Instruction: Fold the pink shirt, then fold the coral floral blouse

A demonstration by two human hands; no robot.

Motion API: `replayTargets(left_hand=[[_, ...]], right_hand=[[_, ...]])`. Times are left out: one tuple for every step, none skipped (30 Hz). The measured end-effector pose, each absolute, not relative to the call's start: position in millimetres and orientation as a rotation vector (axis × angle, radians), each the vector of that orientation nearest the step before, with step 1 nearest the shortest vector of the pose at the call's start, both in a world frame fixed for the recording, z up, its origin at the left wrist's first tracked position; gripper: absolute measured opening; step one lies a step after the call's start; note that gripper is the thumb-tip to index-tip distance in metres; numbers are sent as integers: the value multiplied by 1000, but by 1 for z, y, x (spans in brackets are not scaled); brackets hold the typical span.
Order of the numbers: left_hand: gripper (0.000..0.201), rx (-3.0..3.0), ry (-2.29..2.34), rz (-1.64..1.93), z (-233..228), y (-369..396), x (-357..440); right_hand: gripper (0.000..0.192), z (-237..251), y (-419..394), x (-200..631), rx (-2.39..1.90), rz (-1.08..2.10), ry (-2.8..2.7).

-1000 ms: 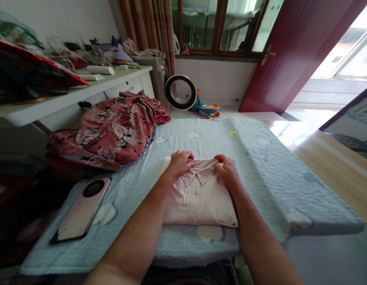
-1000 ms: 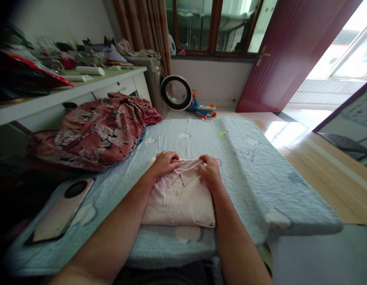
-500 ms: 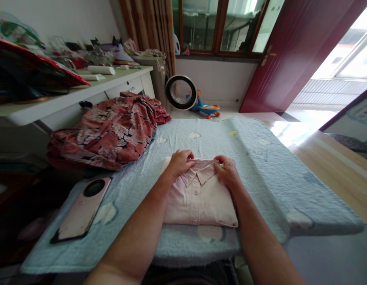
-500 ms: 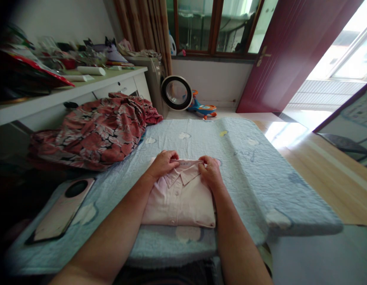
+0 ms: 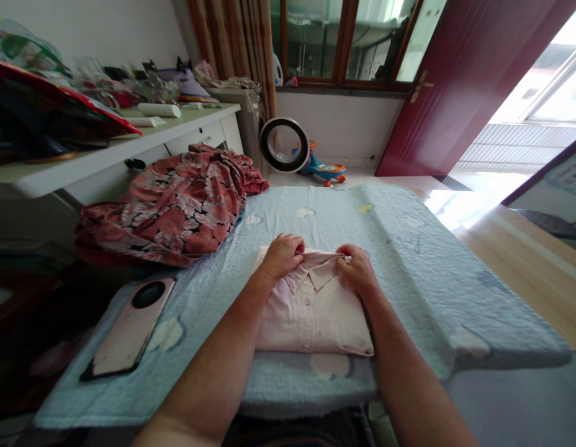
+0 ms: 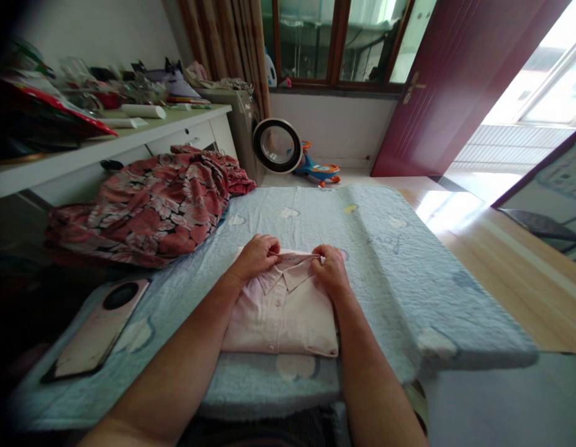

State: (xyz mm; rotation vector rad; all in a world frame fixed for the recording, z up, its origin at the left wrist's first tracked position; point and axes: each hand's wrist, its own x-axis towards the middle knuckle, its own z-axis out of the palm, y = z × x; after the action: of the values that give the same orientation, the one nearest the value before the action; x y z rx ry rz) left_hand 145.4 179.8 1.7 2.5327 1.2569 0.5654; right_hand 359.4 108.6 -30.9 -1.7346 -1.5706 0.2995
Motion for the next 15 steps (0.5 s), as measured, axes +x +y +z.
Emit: replayTargets(left_hand=[[2, 2539, 1255, 556, 2, 180, 144], [1, 2540, 1247, 545, 3, 179, 143], [1, 2538, 1234, 532, 4, 179, 142], [3, 2536, 1216, 517, 5, 179, 141], [5, 2535, 1196, 503, 5, 179, 140], [7, 2535, 1177, 486, 6, 179, 139], [9, 2535, 1167, 472, 6, 179, 138], [11, 2533, 1165, 460, 7, 180, 138], [13, 2533, 1165, 448, 7, 180, 138], [14, 2535, 1165, 436, 7, 180, 137], [15, 2539, 1165, 425, 7, 180, 137], [15, 2546, 1165, 412, 7, 181, 137], [16, 2555, 1165, 398, 7, 181, 137], [17, 2565, 1163, 385, 8, 181, 137], [18, 2575, 1164, 376, 8, 180, 137]], right_hand=[[15, -31, 108, 359, -1738, 300, -1575], [15, -30, 108, 359, -1741, 301, -1577], [15, -30, 108, 359, -1743, 300, -1577], [15, -30, 108, 359, -1744, 299, -1576], [15, -30, 108, 359, -1742, 297, -1576], [15, -31, 108, 359, -1738, 293, -1576], [15, -31, 109, 359, -1733, 289, -1575], [15, -32, 109, 359, -1727, 287, -1575], [15, -32, 109, 360, -1719, 285, -1575], [16, -33, 109, 360, -1709, 286, -1576], [17, -33, 109, 361, -1697, 288, -1580], [17, -33, 109, 361, -1682, 291, -1587], [18, -33, 109, 361, -1665, 295, -1599], [18, -33, 109, 362, -1649, 297, -1613], [17, -33, 108, 362, -1636, 296, -1628]])
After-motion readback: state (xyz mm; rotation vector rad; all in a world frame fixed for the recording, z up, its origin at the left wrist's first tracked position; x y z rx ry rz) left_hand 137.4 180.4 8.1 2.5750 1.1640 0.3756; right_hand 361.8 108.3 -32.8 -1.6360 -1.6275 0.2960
